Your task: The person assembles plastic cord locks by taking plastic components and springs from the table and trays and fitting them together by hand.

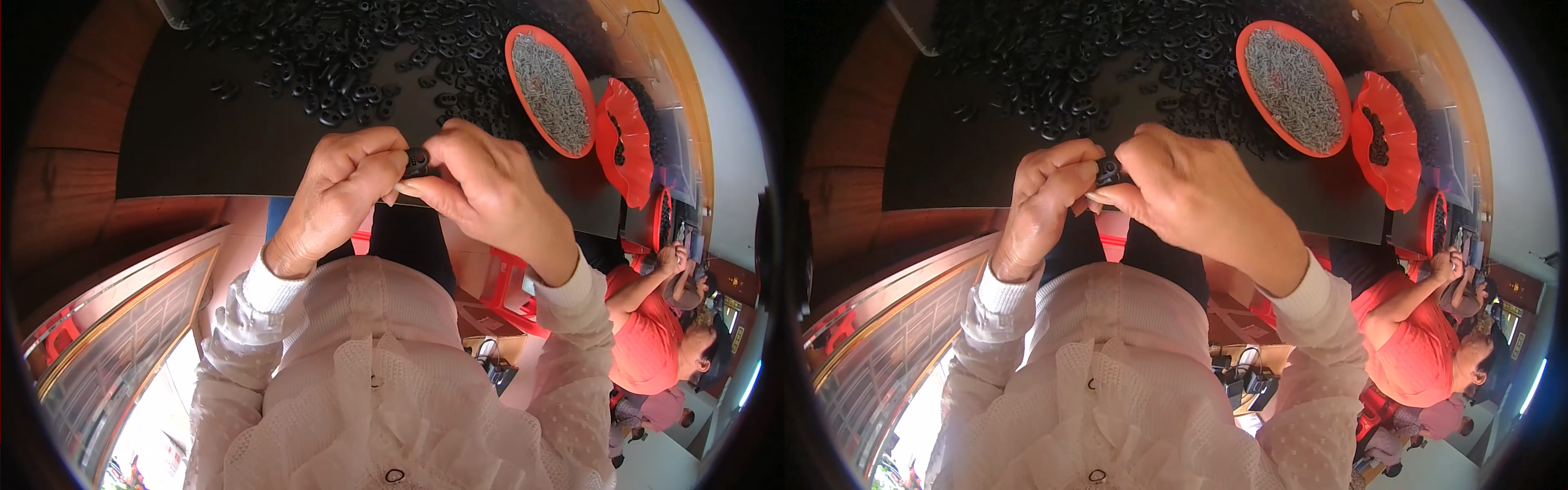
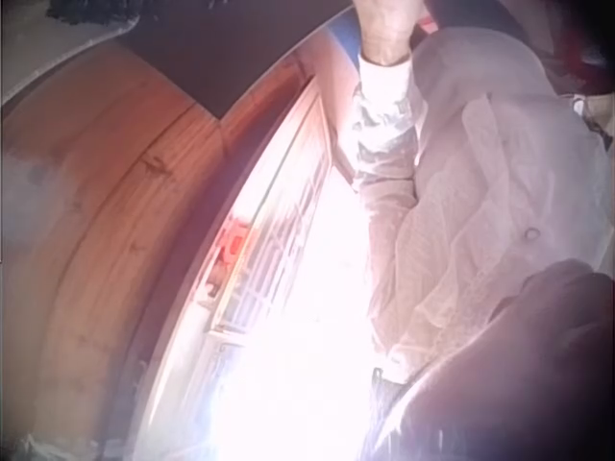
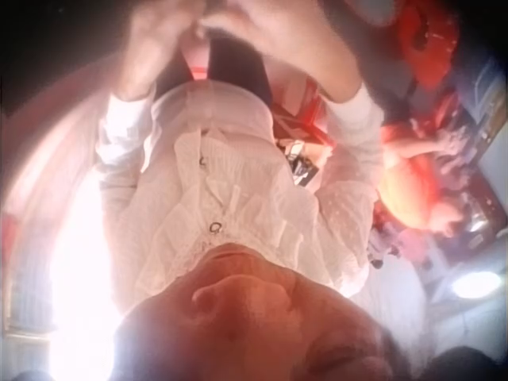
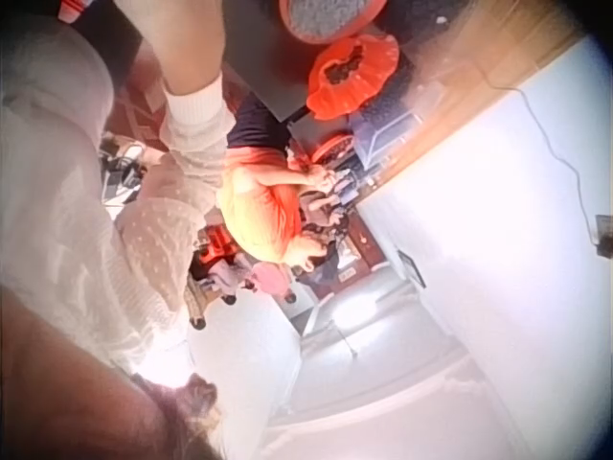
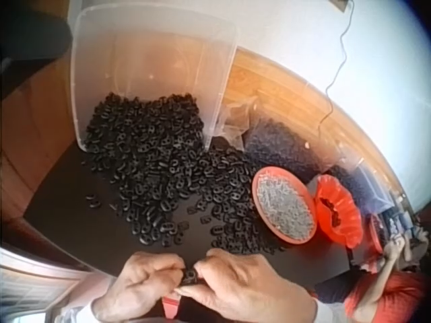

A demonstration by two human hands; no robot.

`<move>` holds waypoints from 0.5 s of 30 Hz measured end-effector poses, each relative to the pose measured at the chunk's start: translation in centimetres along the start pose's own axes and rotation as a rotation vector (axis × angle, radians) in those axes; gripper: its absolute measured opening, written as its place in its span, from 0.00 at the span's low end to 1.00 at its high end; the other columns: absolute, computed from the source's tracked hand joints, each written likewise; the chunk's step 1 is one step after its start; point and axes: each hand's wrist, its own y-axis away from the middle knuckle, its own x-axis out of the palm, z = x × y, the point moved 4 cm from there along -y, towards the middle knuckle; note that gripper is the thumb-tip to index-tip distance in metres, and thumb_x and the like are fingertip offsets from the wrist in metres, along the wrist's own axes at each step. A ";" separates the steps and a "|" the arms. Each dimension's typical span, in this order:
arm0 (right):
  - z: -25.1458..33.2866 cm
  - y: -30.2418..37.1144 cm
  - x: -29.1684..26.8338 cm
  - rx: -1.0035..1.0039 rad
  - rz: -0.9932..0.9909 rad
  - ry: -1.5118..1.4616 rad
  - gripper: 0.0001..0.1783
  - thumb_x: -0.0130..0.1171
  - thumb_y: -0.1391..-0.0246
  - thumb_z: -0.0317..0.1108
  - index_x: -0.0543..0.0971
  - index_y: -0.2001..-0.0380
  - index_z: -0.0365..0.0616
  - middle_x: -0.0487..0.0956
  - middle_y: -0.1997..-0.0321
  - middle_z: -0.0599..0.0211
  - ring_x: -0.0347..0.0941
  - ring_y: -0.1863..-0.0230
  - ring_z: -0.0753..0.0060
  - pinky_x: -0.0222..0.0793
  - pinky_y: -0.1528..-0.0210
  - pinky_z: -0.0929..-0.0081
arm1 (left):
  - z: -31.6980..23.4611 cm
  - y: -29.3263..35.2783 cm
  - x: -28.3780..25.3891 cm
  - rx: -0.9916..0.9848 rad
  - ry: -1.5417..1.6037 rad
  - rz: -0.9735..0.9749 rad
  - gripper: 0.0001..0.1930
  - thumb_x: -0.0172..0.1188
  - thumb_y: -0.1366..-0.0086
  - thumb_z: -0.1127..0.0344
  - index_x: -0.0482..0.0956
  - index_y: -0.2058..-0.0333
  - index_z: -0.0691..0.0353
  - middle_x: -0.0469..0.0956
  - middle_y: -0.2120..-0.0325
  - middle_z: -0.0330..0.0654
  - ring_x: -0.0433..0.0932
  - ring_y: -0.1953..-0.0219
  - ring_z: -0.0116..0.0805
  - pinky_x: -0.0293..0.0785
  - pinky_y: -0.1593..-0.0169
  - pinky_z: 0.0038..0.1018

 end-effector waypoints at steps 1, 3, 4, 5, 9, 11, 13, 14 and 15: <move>-0.1 0.0 -0.2 0.002 0.000 0.001 0.16 0.66 0.52 0.38 0.70 0.73 0.40 0.71 0.77 0.69 0.68 0.82 0.75 0.63 0.82 0.76 | 0.0 0.0 0.1 0.000 0.001 0.002 0.10 0.47 0.40 0.71 0.72 0.77 0.70 0.68 0.85 0.37 0.66 0.80 0.22 0.60 0.76 0.23; 0.4 -0.7 -0.8 -0.080 0.013 0.054 0.17 0.67 0.57 0.41 0.70 0.74 0.43 0.68 0.74 0.67 0.69 0.80 0.66 0.66 0.81 0.72 | 0.1 0.0 0.1 0.020 0.014 -0.016 0.10 0.46 0.41 0.71 0.71 0.78 0.69 0.67 0.86 0.37 0.65 0.81 0.23 0.59 0.77 0.23; 0.3 -0.8 -0.9 -0.081 0.014 0.053 0.17 0.67 0.57 0.41 0.70 0.74 0.43 0.68 0.74 0.67 0.69 0.80 0.66 0.66 0.81 0.72 | 0.2 0.1 0.0 0.020 0.014 -0.017 0.10 0.46 0.41 0.71 0.71 0.78 0.69 0.67 0.86 0.37 0.65 0.81 0.23 0.59 0.77 0.23; 0.2 -0.8 -0.9 -0.110 0.051 0.079 0.17 0.67 0.57 0.41 0.70 0.74 0.43 0.67 0.74 0.68 0.69 0.79 0.67 0.66 0.81 0.73 | 0.2 0.0 0.0 0.015 0.005 -0.009 0.10 0.46 0.42 0.71 0.71 0.79 0.69 0.67 0.86 0.37 0.64 0.81 0.23 0.59 0.77 0.23; 0.2 -1.0 -1.0 -0.163 0.087 0.079 0.16 0.66 0.56 0.41 0.70 0.74 0.44 0.65 0.75 0.70 0.69 0.78 0.69 0.66 0.81 0.74 | 0.0 0.1 0.2 0.037 -0.008 -0.002 0.10 0.46 0.43 0.71 0.70 0.80 0.68 0.66 0.86 0.37 0.62 0.82 0.23 0.57 0.78 0.24; 0.3 -1.1 -1.0 -0.163 0.106 0.092 0.16 0.66 0.56 0.41 0.70 0.75 0.44 0.66 0.74 0.70 0.69 0.78 0.70 0.66 0.81 0.74 | 0.1 0.2 0.0 0.025 -0.004 -0.007 0.10 0.46 0.43 0.71 0.69 0.81 0.68 0.66 0.87 0.37 0.62 0.83 0.22 0.57 0.78 0.24; 0.5 -1.1 -0.7 -0.162 0.124 0.104 0.16 0.65 0.55 0.41 0.70 0.75 0.44 0.66 0.74 0.70 0.69 0.78 0.70 0.66 0.80 0.75 | 0.3 0.3 -0.1 0.012 0.001 -0.011 0.10 0.45 0.43 0.71 0.69 0.81 0.68 0.66 0.87 0.37 0.62 0.83 0.22 0.56 0.79 0.24; 0.5 -1.0 -0.4 -0.171 0.110 0.159 0.17 0.64 0.54 0.42 0.69 0.75 0.44 0.66 0.74 0.69 0.69 0.78 0.69 0.67 0.79 0.74 | 0.3 0.3 -0.1 0.011 0.001 -0.003 0.10 0.45 0.43 0.72 0.68 0.81 0.68 0.66 0.87 0.37 0.61 0.83 0.22 0.56 0.79 0.24; 0.5 -0.8 -0.2 -0.179 0.096 0.213 0.17 0.64 0.53 0.43 0.69 0.75 0.43 0.66 0.75 0.68 0.69 0.78 0.69 0.67 0.79 0.74 | 0.4 0.3 0.0 0.008 0.000 0.005 0.10 0.45 0.43 0.72 0.68 0.82 0.68 0.65 0.87 0.36 0.61 0.83 0.21 0.56 0.80 0.24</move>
